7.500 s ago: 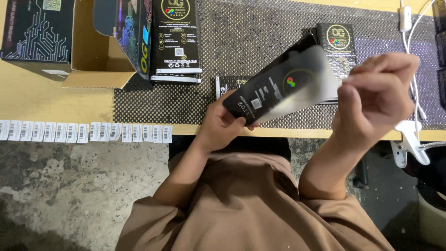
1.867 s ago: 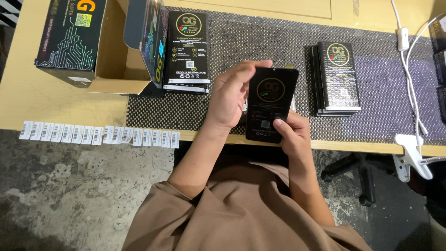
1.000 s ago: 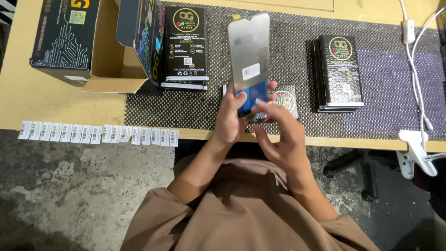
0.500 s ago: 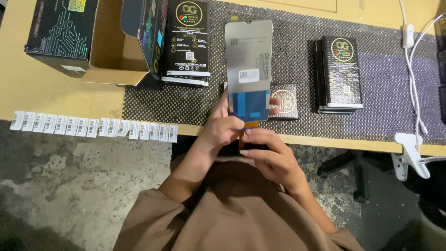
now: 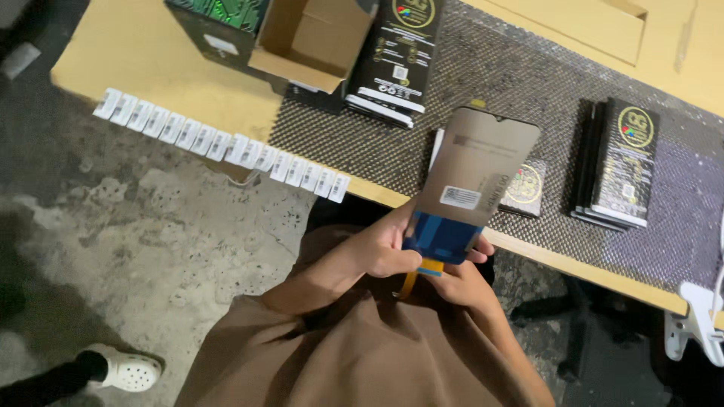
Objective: The person removes phone screens from their packaging boxes by hand, peels off the clear protective plastic films, and places the components into new boxes on a workstation.
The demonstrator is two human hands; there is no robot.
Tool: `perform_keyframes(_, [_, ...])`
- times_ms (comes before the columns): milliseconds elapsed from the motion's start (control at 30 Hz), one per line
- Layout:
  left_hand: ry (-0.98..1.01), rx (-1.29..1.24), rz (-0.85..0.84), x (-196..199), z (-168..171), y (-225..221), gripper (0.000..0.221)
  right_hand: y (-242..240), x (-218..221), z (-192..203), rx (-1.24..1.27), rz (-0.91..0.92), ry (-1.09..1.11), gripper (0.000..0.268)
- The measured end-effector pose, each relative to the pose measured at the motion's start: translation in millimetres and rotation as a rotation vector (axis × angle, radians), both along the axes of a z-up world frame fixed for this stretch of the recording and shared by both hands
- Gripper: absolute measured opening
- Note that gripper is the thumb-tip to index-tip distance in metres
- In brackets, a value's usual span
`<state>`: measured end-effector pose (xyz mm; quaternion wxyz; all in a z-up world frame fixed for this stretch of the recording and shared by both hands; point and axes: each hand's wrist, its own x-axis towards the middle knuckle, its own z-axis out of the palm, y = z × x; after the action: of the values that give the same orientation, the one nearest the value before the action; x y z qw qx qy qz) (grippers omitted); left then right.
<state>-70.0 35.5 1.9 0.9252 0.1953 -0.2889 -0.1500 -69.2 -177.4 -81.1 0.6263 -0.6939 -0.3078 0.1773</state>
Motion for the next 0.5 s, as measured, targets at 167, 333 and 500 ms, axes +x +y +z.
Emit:
perform_keyframes(167, [-0.005, -0.022, -0.015, -8.1, -12.6, -3.6, 0.087, 45.7, 12.2, -12.2, 0.289, 0.103, -0.033, 0.040])
perform_keyframes(333, [-0.138, 0.586, 0.242, -7.9, -27.3, 16.3, 0.091, 122.3, 12.8, -89.7, 1.914, 0.049, 0.100, 0.075])
perform_keyframes(500, [-0.103, 0.651, 0.256, -6.9, -24.7, 21.6, 0.086, 108.6, 55.4, -147.7, 1.735, -0.059, -0.088, 0.090])
